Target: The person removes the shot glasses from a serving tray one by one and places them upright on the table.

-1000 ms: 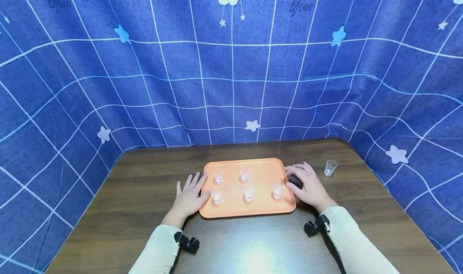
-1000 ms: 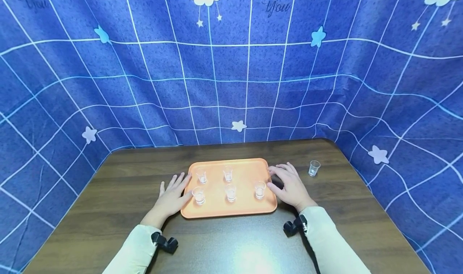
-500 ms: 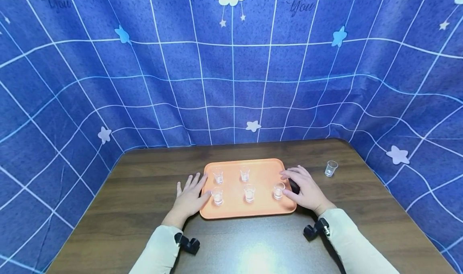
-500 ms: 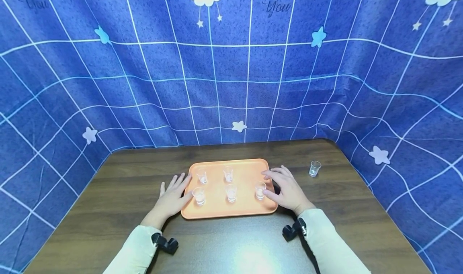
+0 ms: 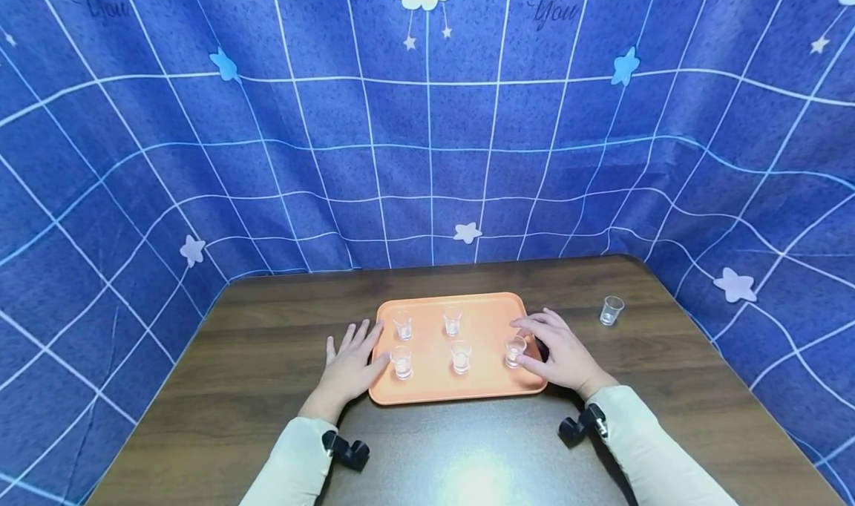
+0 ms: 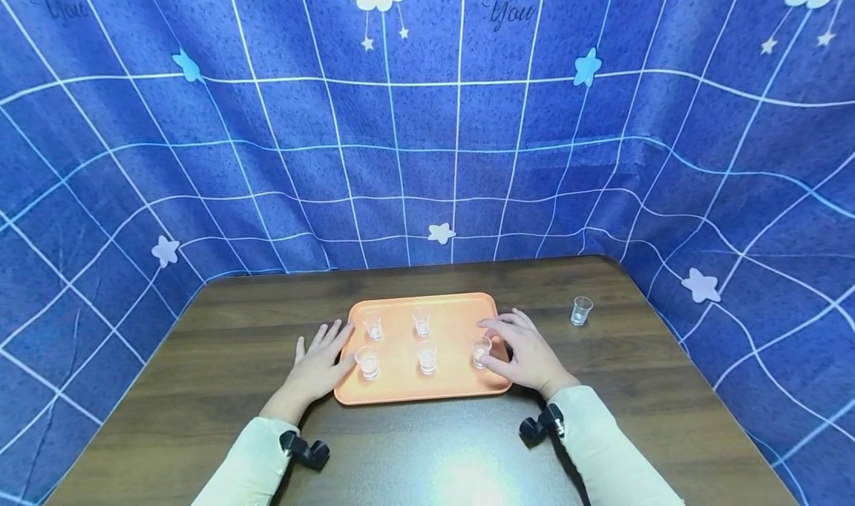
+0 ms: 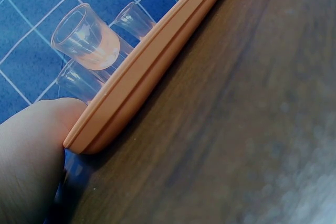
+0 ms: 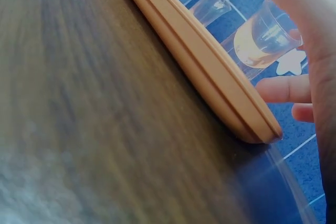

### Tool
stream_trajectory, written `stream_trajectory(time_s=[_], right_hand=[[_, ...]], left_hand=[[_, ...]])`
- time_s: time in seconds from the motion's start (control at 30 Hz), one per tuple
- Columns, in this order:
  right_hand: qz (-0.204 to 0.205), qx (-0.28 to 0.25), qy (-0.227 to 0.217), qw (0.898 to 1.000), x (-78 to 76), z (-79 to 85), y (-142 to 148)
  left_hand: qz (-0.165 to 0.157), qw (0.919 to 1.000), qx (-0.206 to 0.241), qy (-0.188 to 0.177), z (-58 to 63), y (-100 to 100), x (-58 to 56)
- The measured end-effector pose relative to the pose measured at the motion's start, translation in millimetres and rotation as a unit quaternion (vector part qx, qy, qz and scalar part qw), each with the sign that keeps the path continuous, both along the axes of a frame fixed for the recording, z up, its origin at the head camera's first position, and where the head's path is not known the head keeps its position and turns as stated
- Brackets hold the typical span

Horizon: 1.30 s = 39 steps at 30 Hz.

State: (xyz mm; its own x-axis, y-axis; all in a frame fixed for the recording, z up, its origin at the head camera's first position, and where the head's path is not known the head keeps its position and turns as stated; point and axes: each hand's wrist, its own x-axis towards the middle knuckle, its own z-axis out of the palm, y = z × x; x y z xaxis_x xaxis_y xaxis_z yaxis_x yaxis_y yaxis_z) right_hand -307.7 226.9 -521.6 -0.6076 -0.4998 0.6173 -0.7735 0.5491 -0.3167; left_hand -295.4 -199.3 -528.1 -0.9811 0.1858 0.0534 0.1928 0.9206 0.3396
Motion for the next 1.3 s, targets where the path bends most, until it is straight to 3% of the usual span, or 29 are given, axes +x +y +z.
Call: stream_trajectory(time_s=[0.33,1.13,1.3], right_hand=[[-0.016,0.014,-0.021,1.000,4.8,2.4,-6.2],[-0.006,0.010,-0.019,1.000,3.8,-2.7,-7.5],[-0.003,0.004,-0.001,1.000,2.7,-3.5,-6.8]], left_hand=[[-0.001,1.0000,0.001,-0.001,0.5,-0.1,-0.1],[-0.001,1.0000,-0.005,-0.001,-0.1,-0.7,-1.2],[0.000,1.0000,-0.004,-0.005,0.2,-0.4,-0.9]])
